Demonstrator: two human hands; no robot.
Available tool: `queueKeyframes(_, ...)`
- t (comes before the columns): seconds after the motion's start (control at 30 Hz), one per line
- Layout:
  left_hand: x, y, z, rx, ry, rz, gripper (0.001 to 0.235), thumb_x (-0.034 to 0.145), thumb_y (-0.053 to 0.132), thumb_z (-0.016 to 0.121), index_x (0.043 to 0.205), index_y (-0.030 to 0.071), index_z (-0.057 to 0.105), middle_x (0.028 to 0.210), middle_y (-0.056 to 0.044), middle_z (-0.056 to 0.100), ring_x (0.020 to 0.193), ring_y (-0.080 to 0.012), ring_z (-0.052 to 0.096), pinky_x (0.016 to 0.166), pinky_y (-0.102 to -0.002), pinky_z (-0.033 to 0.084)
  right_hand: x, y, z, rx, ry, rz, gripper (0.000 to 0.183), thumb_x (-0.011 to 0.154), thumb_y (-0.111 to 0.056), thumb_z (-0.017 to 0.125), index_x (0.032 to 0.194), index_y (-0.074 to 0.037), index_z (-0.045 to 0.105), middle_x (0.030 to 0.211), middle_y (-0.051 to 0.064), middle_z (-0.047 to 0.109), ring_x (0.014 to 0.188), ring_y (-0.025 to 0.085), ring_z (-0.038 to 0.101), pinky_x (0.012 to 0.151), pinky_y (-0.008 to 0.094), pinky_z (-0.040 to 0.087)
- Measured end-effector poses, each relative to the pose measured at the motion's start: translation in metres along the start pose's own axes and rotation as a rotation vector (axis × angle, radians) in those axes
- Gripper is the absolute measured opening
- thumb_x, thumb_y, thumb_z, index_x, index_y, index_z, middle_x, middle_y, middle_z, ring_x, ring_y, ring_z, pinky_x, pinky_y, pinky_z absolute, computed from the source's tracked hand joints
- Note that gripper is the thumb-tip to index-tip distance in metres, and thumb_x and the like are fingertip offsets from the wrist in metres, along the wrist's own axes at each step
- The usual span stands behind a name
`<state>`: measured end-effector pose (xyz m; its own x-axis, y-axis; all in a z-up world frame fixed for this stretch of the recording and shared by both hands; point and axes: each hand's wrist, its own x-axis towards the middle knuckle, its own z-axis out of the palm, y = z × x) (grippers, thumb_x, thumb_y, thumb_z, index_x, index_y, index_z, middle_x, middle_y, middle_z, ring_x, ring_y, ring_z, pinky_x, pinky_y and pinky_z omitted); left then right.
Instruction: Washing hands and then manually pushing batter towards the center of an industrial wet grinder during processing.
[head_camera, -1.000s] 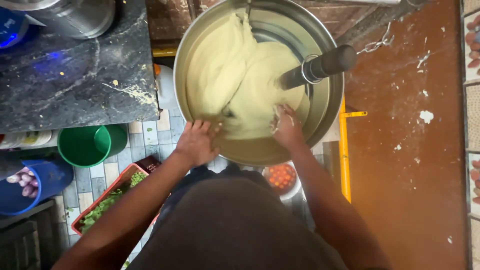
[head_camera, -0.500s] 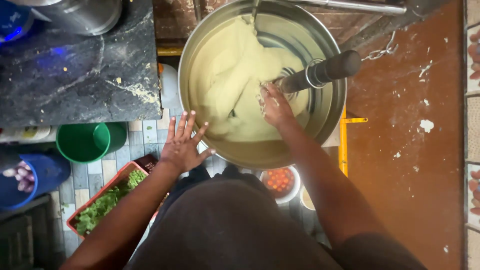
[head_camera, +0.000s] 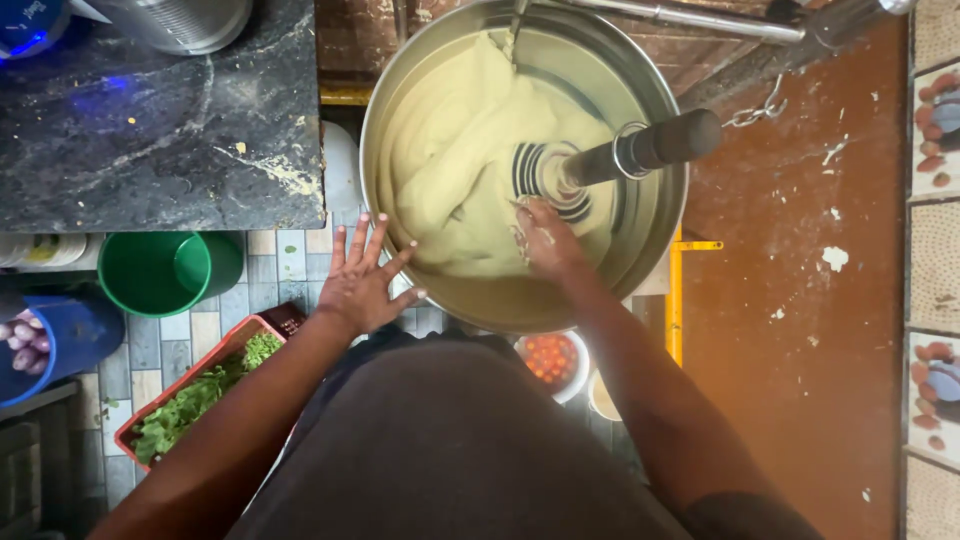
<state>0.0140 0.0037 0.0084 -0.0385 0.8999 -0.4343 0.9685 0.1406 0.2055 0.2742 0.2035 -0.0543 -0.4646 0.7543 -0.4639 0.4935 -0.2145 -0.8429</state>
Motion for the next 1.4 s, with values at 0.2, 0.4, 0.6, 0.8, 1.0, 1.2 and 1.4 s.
queueKeyframes(0.2,-0.001,-0.013,-0.008,0.005,-0.014,-0.043,0.082,0.088,0.081,0.036,0.155,0.035,0.039,0.170,-0.019,0.000,0.156,-0.0386,-0.007,0.122,-0.058,-0.007,-0.003,0.001,0.002,-0.685,0.005,-0.190,0.043,0.106,-0.037,0.041,0.134,-0.008,0.057,0.136,0.015,0.057,0.124,0.031,0.054,0.104,0.044,0.044)
queueKeyframes(0.4,0.002,-0.018,-0.009,-0.094,0.027,-0.089,0.080,0.086,0.081,0.039,0.153,0.036,0.043,0.169,-0.019,-0.002,0.155,-0.0401,-0.010,0.120,-0.060,-0.007,-0.004,0.000,0.008,-0.863,-0.100,-0.179,0.048,0.106,-0.040,0.039,0.144,-0.013,0.051,0.161,0.008,0.038,0.147,0.029,0.037,0.117,0.044,0.031)
queueKeyframes(0.6,0.004,-0.018,-0.013,-0.084,-0.033,-0.101,0.080,0.089,0.080,0.037,0.152,0.032,0.046,0.171,-0.019,-0.005,0.156,-0.0390,-0.013,0.122,-0.059,-0.008,0.018,0.046,0.002,-1.066,-0.187,-0.358,0.049,0.103,-0.036,0.043,0.147,-0.015,0.051,0.160,0.010,0.041,0.142,0.031,0.043,0.117,0.046,0.032)
queueKeyframes(0.8,0.004,-0.023,-0.009,-0.103,-0.018,-0.109,0.081,0.088,0.080,0.037,0.152,0.032,0.046,0.170,-0.017,-0.007,0.155,-0.0379,-0.015,0.121,-0.059,-0.009,0.025,0.060,0.007,-1.261,-0.330,-0.421,0.044,0.099,-0.028,0.048,0.139,-0.011,0.058,0.148,0.013,0.055,0.134,0.032,0.054,0.113,0.046,0.039)
queueKeyframes(1.0,0.005,-0.025,-0.019,-0.126,-0.023,-0.145,0.078,0.088,0.079,0.038,0.152,0.036,0.045,0.171,-0.015,-0.008,0.156,-0.0369,-0.014,0.122,-0.059,-0.007,0.036,0.141,-0.007,-1.309,-0.378,-0.575,0.043,0.093,-0.025,0.054,0.131,-0.008,0.062,0.137,0.013,0.063,0.129,0.031,0.058,0.110,0.044,0.044)
queueKeyframes(1.2,0.001,-0.027,-0.011,-0.155,0.024,-0.096,0.075,0.090,0.077,0.041,0.151,0.035,0.046,0.170,-0.019,-0.005,0.155,-0.0400,-0.011,0.121,-0.060,-0.005,0.039,0.144,-0.012,-1.216,-0.372,-0.648,0.045,0.089,-0.023,0.055,0.130,-0.006,0.062,0.131,0.013,0.065,0.122,0.031,0.060,0.103,0.046,0.046)
queueKeyframes(1.4,-0.002,-0.027,-0.004,-0.172,0.051,-0.097,0.071,0.091,0.074,0.044,0.151,0.036,0.048,0.170,-0.019,-0.001,0.156,-0.0416,-0.008,0.121,-0.060,-0.004,0.037,0.128,-0.001,-1.317,-0.435,-0.635,0.039,0.095,-0.021,0.052,0.129,-0.006,0.062,0.131,0.015,0.066,0.118,0.030,0.064,0.103,0.044,0.050)
